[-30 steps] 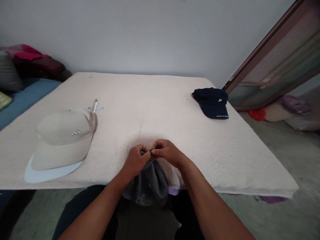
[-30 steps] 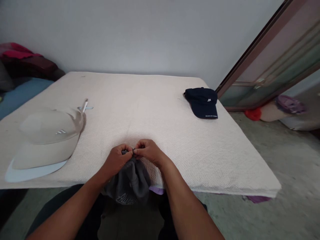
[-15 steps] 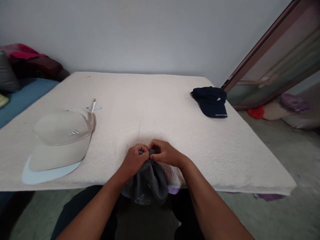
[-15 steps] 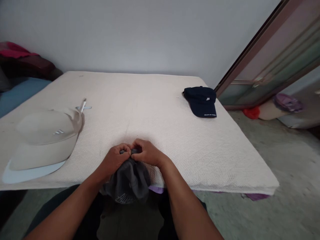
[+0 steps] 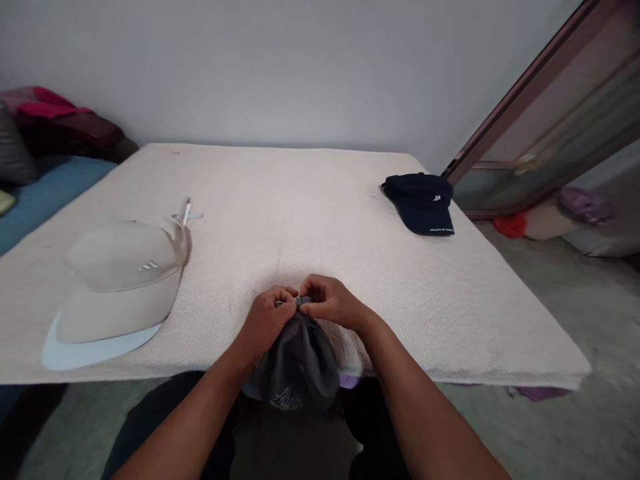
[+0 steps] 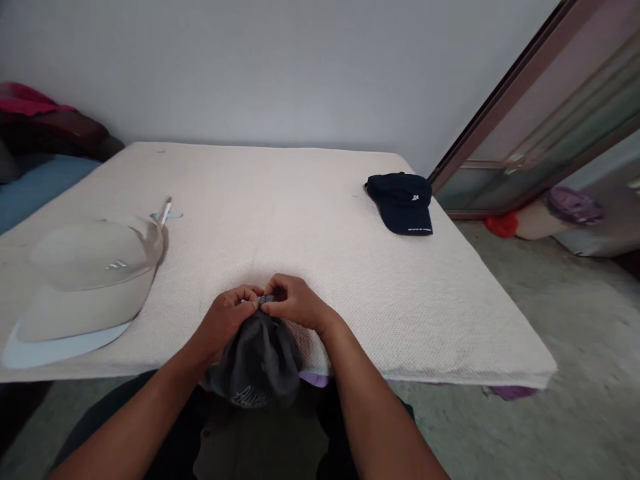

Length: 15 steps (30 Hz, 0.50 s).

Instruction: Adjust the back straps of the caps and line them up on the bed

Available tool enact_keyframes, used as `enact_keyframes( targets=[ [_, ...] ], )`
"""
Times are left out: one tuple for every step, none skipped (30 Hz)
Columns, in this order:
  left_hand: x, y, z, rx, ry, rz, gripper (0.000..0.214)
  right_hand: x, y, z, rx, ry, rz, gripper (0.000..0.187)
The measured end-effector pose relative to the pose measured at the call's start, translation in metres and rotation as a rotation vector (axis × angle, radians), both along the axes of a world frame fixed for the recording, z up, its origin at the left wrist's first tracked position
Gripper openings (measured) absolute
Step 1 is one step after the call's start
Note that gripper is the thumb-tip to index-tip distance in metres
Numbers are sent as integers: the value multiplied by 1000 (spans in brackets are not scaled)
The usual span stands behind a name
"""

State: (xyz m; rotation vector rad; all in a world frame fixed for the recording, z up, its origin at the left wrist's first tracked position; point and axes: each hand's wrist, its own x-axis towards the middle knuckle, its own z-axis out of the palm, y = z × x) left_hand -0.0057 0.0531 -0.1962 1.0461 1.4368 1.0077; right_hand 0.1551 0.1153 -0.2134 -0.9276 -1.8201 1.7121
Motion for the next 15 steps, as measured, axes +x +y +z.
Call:
enact_keyframes(
  targets=[
    [-1, -1, 0, -10, -33, 8, 9, 0, 0, 0, -4, 7, -6, 17],
    [-1, -2, 0, -18, -68, 15, 8, 1, 1, 0, -7, 15, -14, 17],
    [-2, -2, 0, -24, -103, 20, 8, 1, 1, 0, -9, 24, -21, 17],
    [-3, -3, 0, -30, -141, 21, 8, 2, 1, 0, -8, 30, -27, 17],
    [-4, -4, 1, -37, -180, 19, 8, 3, 2, 0, -7, 34, -30, 17],
    [-5, -4, 1, -44, -218, 17, 9, 4, 2, 1, -6, 36, -30, 18],
    [-5, -5, 2, -51, -252, 19, 9, 4, 3, 1, -5, 35, -28, 18],
    [-6, -5, 3, -55, -281, 24, 10, 5, 3, 2, -5, 33, -25, 18],
    [-7, -5, 4, -57, -302, 29, 10, 6, 3, 2, -4, 31, -20, 19],
    [-7, -6, 5, -57, -317, 32, 10, 7, 3, 3, -4, 32, -16, 19],
    [-7, -6, 6, -57, -329, 33, 10, 7, 3, 4, -2, 35, -14, 19],
    [-8, -6, 7, -59, -344, 27, 10, 8, 2, 5, 3, 40, -14, 19],
    [-8, -6, 8, -69, -362, 16, 9, 8, 2, 6, 9, 42, -13, 19],
    [-8, -6, 8, -90, -377, 0, 9, 9, 2, 7, 19, 39, -14, 19],
    [-8, -6, 7, -120, -392, -15, 9, 9, 2, 8, 31, 32, -15, 19]
  ],
)
